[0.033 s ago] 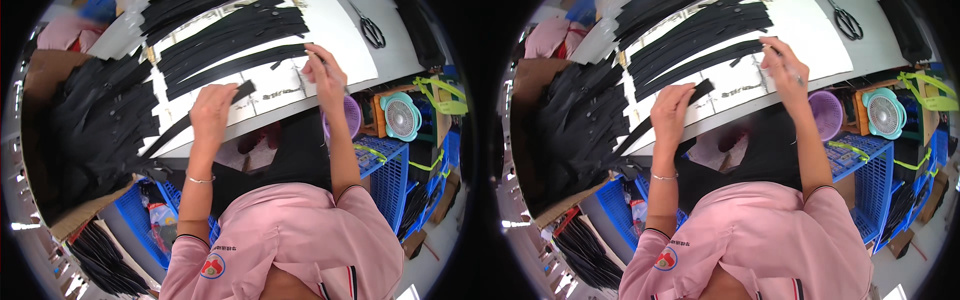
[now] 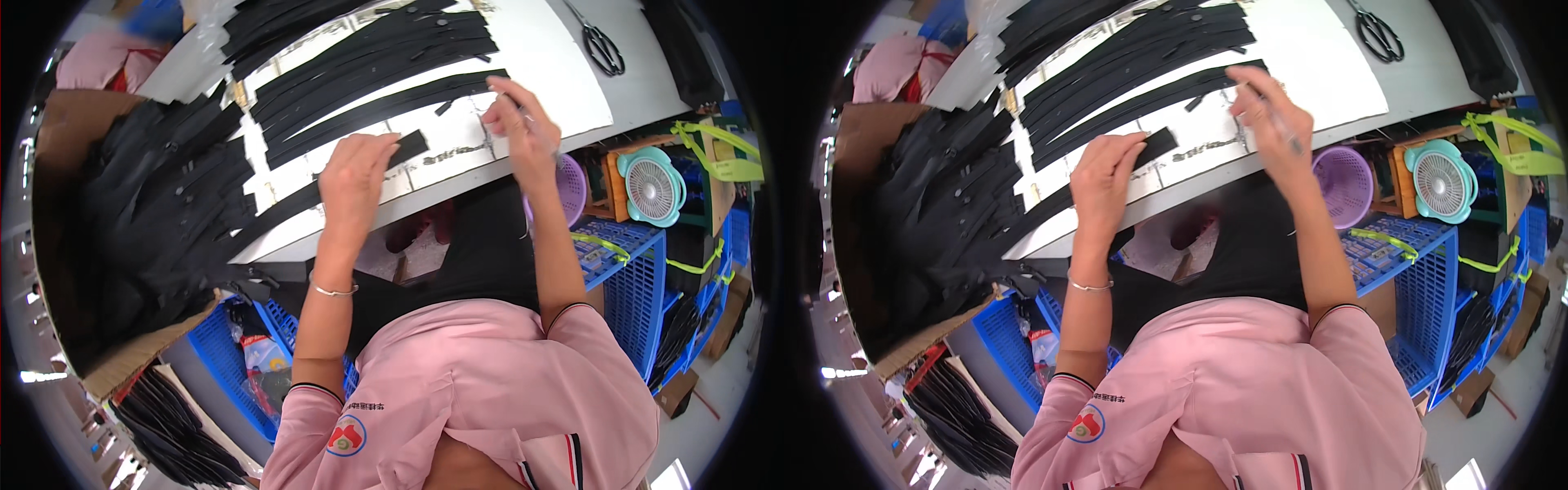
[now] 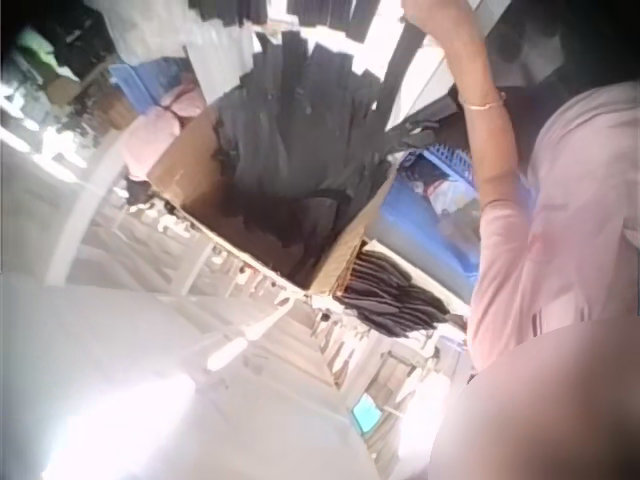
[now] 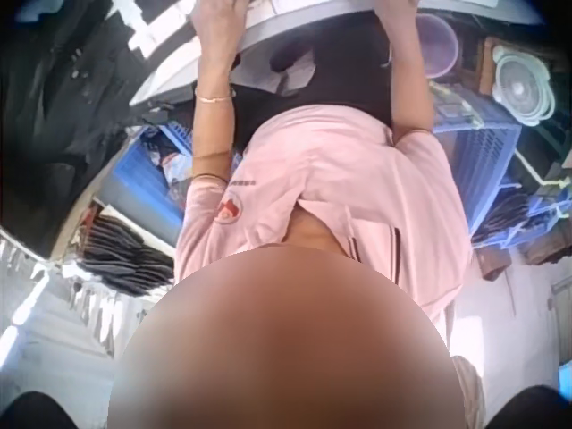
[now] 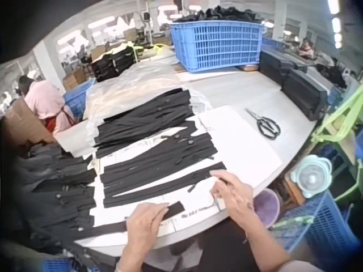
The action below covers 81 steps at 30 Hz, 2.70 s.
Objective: Marking specific positions on black zippers using a pen and a template on a workbench.
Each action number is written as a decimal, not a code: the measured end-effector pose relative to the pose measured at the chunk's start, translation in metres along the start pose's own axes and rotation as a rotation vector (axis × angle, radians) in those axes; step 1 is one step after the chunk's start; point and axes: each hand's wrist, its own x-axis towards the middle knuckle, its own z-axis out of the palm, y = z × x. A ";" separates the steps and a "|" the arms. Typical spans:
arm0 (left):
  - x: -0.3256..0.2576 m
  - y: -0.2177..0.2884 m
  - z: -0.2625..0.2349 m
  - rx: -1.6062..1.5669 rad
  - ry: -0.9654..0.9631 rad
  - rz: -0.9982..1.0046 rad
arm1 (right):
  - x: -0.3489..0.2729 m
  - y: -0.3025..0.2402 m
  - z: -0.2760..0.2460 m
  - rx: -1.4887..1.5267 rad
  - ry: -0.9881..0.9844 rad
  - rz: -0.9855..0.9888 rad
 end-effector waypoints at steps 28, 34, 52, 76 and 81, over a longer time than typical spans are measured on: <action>-0.097 -0.005 -0.050 0.366 -0.042 -0.313 | -0.023 0.031 -0.049 -0.768 -0.119 -0.339; -0.100 -0.007 -0.047 0.359 -0.027 -0.329 | -0.026 -0.020 -0.002 -0.358 -0.084 0.028; -0.099 -0.010 -0.044 0.308 0.025 -0.351 | -0.049 -0.032 0.162 -0.134 -0.469 -0.127; -0.098 -0.009 -0.046 0.319 -0.021 -0.330 | -0.044 -0.039 0.146 -0.088 -0.683 -0.165; -0.099 -0.009 -0.046 0.336 -0.025 -0.359 | -0.032 -0.038 0.108 0.086 -0.431 0.042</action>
